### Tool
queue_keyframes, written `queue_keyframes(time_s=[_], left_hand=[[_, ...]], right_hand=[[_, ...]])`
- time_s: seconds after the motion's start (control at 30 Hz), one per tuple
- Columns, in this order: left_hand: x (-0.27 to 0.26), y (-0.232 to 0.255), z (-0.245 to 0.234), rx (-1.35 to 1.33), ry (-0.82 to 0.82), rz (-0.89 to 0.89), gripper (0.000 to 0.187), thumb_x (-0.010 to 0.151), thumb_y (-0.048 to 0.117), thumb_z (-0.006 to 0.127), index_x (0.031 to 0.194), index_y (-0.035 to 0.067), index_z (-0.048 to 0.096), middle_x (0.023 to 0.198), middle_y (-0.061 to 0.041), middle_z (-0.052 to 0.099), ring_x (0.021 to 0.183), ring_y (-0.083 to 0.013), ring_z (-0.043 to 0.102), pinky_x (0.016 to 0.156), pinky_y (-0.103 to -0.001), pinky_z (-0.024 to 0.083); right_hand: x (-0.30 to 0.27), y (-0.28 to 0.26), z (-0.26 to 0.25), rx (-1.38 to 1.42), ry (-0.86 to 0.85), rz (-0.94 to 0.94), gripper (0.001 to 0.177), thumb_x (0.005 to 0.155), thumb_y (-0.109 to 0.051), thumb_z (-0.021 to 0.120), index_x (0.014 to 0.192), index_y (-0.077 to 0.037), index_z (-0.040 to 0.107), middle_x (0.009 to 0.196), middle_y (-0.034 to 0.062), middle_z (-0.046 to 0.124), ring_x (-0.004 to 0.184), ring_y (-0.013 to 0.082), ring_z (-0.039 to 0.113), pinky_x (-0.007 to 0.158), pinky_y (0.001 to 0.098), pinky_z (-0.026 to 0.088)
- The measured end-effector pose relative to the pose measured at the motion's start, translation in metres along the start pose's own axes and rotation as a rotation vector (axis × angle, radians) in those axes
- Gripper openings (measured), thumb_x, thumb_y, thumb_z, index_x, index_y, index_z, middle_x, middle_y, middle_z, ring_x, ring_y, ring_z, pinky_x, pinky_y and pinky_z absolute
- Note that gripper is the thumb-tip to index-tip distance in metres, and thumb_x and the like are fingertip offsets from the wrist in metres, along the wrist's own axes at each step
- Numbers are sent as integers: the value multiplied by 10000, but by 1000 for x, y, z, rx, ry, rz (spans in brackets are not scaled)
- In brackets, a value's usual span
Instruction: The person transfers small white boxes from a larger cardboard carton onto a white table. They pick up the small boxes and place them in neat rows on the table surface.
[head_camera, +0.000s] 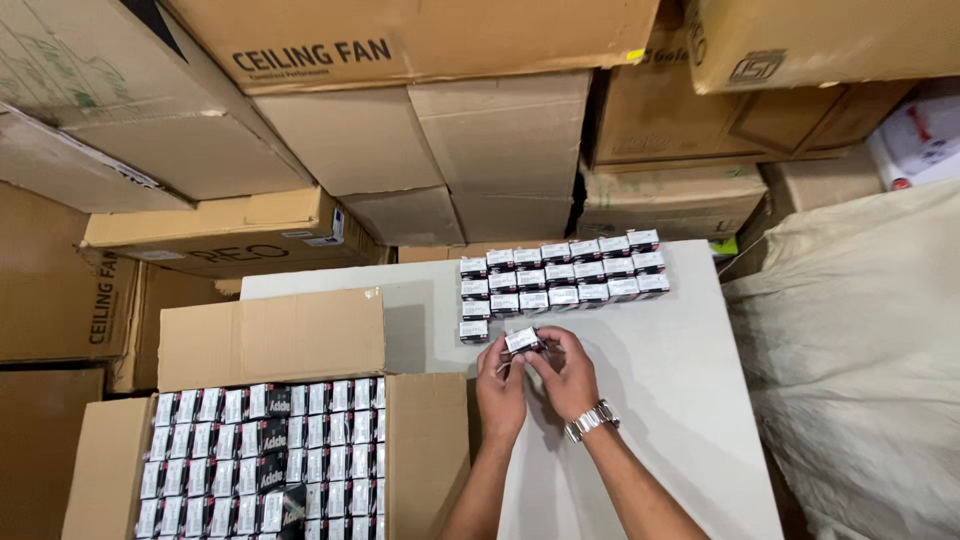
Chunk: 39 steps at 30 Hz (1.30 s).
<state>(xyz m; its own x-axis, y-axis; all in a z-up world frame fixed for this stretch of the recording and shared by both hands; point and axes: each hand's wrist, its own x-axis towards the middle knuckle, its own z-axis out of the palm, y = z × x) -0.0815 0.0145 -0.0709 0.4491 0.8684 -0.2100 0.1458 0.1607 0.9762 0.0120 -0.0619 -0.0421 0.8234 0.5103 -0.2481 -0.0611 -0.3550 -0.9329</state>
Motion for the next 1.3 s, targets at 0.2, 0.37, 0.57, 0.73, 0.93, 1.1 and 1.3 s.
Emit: queue_keyframes(time_s=[0.2, 0.37, 0.57, 0.73, 0.93, 1.1, 1.3], left_hand=[[-46, 72, -27, -88, 3, 30, 490, 926, 94, 668, 1411, 42, 618, 1331, -70, 601, 1212, -198, 684, 1089, -299, 525], [-78, 68, -86, -60, 244, 213, 431, 908, 124, 702, 1335, 63, 692, 1210, -82, 650, 1101, -190, 690, 997, -308, 546], [-127, 106, -190, 8, 500, 88, 419, 939, 216, 648, 1337, 95, 692, 1272, -59, 677, 1211, -194, 659, 1051, -315, 502], [-127, 102, -256, 31, 617, -26, 480, 961, 224, 601, 1424, 99, 608, 1430, -67, 602, 1339, -213, 592, 1141, -324, 424], [-94, 84, -317, 112, 581, -49, 530, 921, 60, 672, 1422, -45, 534, 1222, -211, 627, 1147, -333, 707, 936, -335, 639], [-69, 57, -346, 378, 550, -119, 444, 894, 116, 743, 1303, -25, 644, 1098, -143, 707, 1010, -240, 757, 775, -252, 667], [-75, 71, -363, 602, 510, -142, 431, 820, 180, 815, 1214, 55, 693, 1014, -91, 677, 925, -258, 755, 782, -392, 648]], right_hand=[[-44, -54, -12, 129, 12, -102, 349, 791, -97, 839, 1127, -86, 746, 1118, 38, 793, 955, 152, 754, 919, 260, 607], [-80, -76, 24, 96, -167, -214, 374, 773, -64, 847, 1135, -65, 752, 1120, 53, 791, 936, 155, 762, 930, 272, 614], [-135, -121, 112, -20, -480, -220, 367, 776, -68, 838, 1137, -68, 766, 1122, 56, 809, 973, 152, 775, 958, 280, 606], [-149, -122, 195, -168, -632, -325, 348, 775, -70, 836, 1104, -156, 763, 1102, -16, 803, 928, 113, 765, 902, 252, 597], [-139, -129, 268, -233, -750, -192, 454, 801, -59, 865, 1226, -156, 735, 1173, 143, 753, 1164, 309, 686, 1002, 394, 572], [-118, -94, 313, -508, -822, -211, 430, 799, -229, 836, 1219, -262, 751, 1111, 20, 809, 1170, 222, 711, 1070, 397, 536], [-113, -66, 340, -449, -874, -230, 430, 782, -177, 790, 1204, -252, 755, 1126, 17, 809, 1185, 236, 706, 1053, 408, 522]])
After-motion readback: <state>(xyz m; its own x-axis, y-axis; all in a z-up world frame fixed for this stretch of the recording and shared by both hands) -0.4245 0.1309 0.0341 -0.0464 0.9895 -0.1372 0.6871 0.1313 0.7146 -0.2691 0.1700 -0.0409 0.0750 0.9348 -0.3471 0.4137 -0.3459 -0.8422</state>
